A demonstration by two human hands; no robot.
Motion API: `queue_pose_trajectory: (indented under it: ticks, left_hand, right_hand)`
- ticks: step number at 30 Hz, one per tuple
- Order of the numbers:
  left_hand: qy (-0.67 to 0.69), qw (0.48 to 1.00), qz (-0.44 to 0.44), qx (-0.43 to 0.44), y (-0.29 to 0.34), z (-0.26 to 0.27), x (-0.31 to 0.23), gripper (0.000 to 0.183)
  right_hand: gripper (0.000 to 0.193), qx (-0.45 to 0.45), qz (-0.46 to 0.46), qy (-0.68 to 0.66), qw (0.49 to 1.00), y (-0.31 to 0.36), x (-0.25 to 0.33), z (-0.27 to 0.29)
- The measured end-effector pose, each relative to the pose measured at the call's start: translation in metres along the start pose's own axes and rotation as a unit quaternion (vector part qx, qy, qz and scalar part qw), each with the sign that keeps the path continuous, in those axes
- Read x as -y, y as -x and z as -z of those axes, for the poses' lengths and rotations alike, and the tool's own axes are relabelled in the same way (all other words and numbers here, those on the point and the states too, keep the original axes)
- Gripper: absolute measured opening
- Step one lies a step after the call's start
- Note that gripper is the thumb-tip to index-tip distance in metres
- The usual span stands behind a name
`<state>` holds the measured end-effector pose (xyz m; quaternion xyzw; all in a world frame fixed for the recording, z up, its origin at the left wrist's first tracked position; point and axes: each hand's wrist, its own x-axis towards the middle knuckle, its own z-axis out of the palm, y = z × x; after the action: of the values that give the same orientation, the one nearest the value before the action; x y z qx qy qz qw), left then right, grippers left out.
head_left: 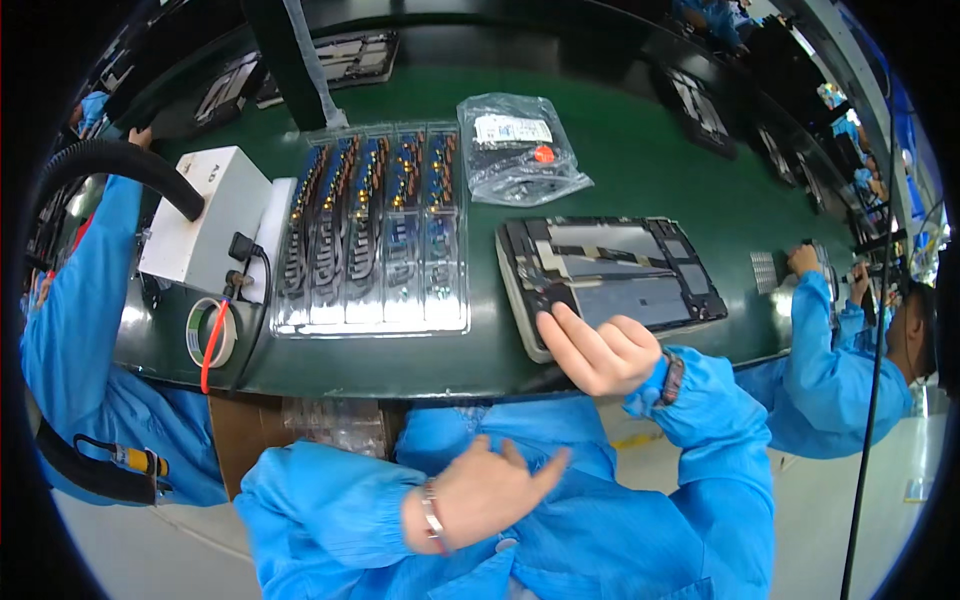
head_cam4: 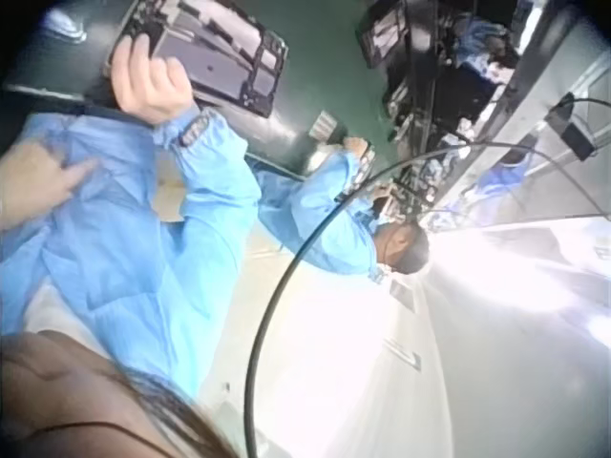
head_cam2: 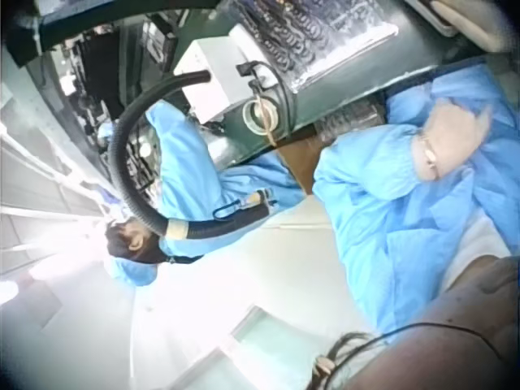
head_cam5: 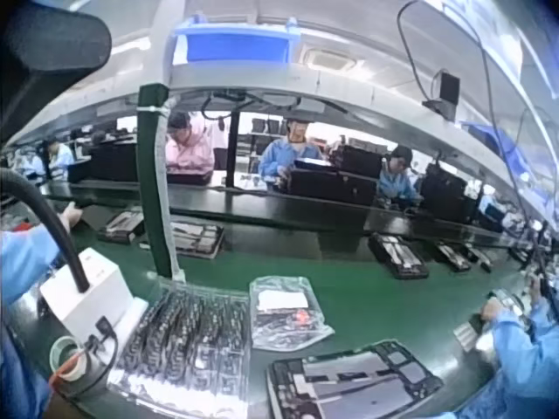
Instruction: The person uses a black plastic pry tool to separate and adjust components on a flat electronic device, likely a tablet or laptop chassis. They repeatedly lift a black frame or bezel from the silver body, inspect the internal connections, and reposition the frame. The task involves careful handling of the device's internal parts on a green assembly table.
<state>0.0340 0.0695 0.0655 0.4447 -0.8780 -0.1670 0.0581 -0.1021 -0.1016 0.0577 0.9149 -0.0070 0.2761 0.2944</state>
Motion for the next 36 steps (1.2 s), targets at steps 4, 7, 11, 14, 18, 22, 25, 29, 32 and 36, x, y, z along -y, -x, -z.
queue_pose_trajectory:
  ticks: [4,7,11,14,18,22,25,29,32,36]
  left_hand:
    - [0.052,0.993,0.092,0.049,0.021,0.06,0.022,0.024]
    - [0.032,0.983,0.155,-0.093,0.008,0.082,0.055,0.019]
    - [0.009,0.967,0.091,-0.237,-0.058,0.063,0.123,0.017]
    - [-0.098,0.946,0.166,-0.26,-0.092,0.035,0.149,0.025]
    - [-0.132,0.92,0.21,-0.305,-0.107,0.015,0.157,0.037]
    - [-0.135,0.909,0.239,-0.314,-0.113,0.01,0.16,0.046]
    - [-0.119,0.912,0.296,-0.259,-0.115,0.009,0.163,0.047]
    - [-0.094,0.904,0.301,-0.29,-0.115,0.006,0.166,0.043]
    - [-0.078,0.899,0.306,-0.302,-0.113,0.004,0.165,0.042]
    - [-0.06,0.9,0.298,-0.312,-0.111,0.004,0.165,0.04]
  right_hand:
    - [0.025,0.01,-0.026,0.0,1.0,-0.007,0.017,-0.009]
    - [0.023,-0.003,-0.042,-0.062,0.997,-0.005,0.03,-0.018]
    - [0.023,0.016,-0.074,-0.235,0.969,0.003,0.028,-0.013]
    - [0.026,0.026,-0.116,-0.333,0.935,-0.002,-0.015,0.009]
    - [0.026,0.016,-0.305,-0.499,0.811,-0.025,-0.064,-0.006]
    - [0.028,0.02,-0.529,-0.616,0.583,-0.044,-0.077,-0.066]
    - [0.018,0.094,-0.514,-0.594,0.612,-0.042,-0.083,-0.107]
    - [0.02,0.041,-0.499,-0.63,0.594,-0.031,-0.082,-0.128]
    - [0.021,0.002,-0.45,-0.566,0.691,-0.022,-0.079,-0.137]
    - [0.019,0.02,-0.48,-0.552,0.682,-0.02,-0.081,-0.135]
